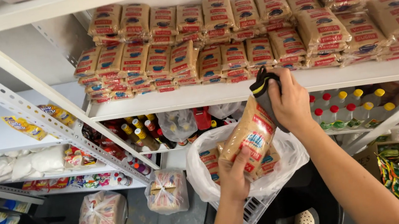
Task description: Scanning individual bags of sugar with a handheld barcode scanner and placing them into a white plastic bag for fulfillment.
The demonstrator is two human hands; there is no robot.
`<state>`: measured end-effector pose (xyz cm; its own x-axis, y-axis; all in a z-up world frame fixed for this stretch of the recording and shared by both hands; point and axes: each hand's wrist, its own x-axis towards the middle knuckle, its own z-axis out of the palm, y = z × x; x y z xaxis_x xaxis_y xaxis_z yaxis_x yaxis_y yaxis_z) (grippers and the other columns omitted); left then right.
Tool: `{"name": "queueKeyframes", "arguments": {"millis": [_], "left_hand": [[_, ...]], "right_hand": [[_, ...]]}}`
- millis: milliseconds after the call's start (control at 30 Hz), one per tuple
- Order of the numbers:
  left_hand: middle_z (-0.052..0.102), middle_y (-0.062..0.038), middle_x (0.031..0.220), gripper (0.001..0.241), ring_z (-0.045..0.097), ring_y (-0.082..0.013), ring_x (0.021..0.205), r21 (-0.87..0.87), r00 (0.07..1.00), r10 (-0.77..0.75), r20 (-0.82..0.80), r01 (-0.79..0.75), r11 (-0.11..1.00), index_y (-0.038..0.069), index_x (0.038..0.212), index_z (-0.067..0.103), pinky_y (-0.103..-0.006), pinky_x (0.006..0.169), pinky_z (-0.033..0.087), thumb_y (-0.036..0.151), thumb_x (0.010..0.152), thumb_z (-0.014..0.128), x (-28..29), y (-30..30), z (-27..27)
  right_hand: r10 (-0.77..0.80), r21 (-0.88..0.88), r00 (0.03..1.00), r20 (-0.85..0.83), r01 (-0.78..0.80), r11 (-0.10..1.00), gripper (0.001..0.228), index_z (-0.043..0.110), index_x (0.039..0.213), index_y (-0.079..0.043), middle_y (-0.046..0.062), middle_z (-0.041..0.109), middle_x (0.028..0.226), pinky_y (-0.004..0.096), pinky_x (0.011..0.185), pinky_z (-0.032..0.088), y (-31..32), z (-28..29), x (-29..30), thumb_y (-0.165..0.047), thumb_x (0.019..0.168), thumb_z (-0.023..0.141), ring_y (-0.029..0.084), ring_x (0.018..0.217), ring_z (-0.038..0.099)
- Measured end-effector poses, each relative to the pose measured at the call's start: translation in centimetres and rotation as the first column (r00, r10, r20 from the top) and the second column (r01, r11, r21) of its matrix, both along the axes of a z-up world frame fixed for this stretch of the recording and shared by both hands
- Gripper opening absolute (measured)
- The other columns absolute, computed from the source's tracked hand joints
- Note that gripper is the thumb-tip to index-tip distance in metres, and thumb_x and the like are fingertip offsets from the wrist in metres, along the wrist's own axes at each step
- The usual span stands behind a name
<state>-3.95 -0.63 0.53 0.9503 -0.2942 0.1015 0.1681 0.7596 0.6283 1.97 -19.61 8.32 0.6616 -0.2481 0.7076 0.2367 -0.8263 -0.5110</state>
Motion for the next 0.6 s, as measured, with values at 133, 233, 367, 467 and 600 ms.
{"name": "queueKeyframes", "arguments": {"millis": [133,233,367,467,600], "left_hand": [[0.069,-0.014,0.129,0.048,0.068,-0.0225,0.117,-0.036,0.998,-0.055,0.024,0.056,0.998,-0.006,0.139,0.059,-0.0388,0.101,0.056,0.012,0.096,0.074,0.5,1.6,1.0],[0.071,-0.011,0.12,0.047,0.07,-0.0228,0.107,-0.063,0.994,-0.113,-0.001,0.113,0.992,0.001,0.133,0.06,-0.041,0.089,0.059,0.015,0.091,0.075,1.7,1.9,1.7],[0.072,-0.009,0.112,0.043,0.068,-0.022,0.103,0.419,0.979,-0.014,0.202,-0.073,0.905,-0.002,0.125,0.06,-0.0362,0.088,0.057,0.022,0.095,0.078,4.1,0.9,2.4],[0.073,-0.013,0.109,0.052,0.071,-0.0298,0.101,0.823,0.957,-0.016,0.29,-0.241,0.515,0.0,0.122,0.059,-0.041,0.086,0.057,0.039,0.092,0.075,4.3,0.3,5.0],[0.059,-0.023,0.132,0.076,0.064,-0.0431,0.11,0.917,0.916,-0.083,0.393,-0.397,-0.042,0.004,0.144,0.047,-0.0533,0.089,0.053,0.061,0.095,0.057,5.0,-1.3,-0.3]], "right_hand": [[0.28,0.503,0.96,0.003,-0.244,0.829,0.024,0.062,0.123,-0.002,0.017,0.071,0.107,0.046,0.086,0.053,-5.3,-11.5,3.8,-0.023,0.114,0.056,0.036,0.098,0.063],[0.549,0.994,0.831,-0.087,0.113,-0.013,0.046,0.069,0.118,-0.006,0.015,0.072,0.106,0.042,0.078,0.057,-5.3,-14.9,2.8,-0.049,0.108,0.055,0.028,0.09,0.067],[0.548,0.969,0.825,0.138,0.002,-0.246,0.049,0.063,0.128,-0.006,0.016,0.069,0.119,0.047,0.088,0.056,-1.5,-17.2,-0.8,-0.049,0.106,0.052,0.031,0.103,0.067],[0.503,0.895,0.797,0.334,-0.1,-0.435,0.054,0.059,0.136,-0.006,0.017,0.066,0.13,0.051,0.097,0.056,1.1,-17.8,-2.6,-0.049,0.104,0.05,0.034,0.114,0.066],[0.454,0.785,0.728,0.513,-0.184,-0.592,0.058,0.06,0.132,-0.005,0.02,0.067,0.128,0.052,0.096,0.055,1.8,-14.6,-4.2,-0.052,0.102,0.044,0.037,0.113,0.067]]}}
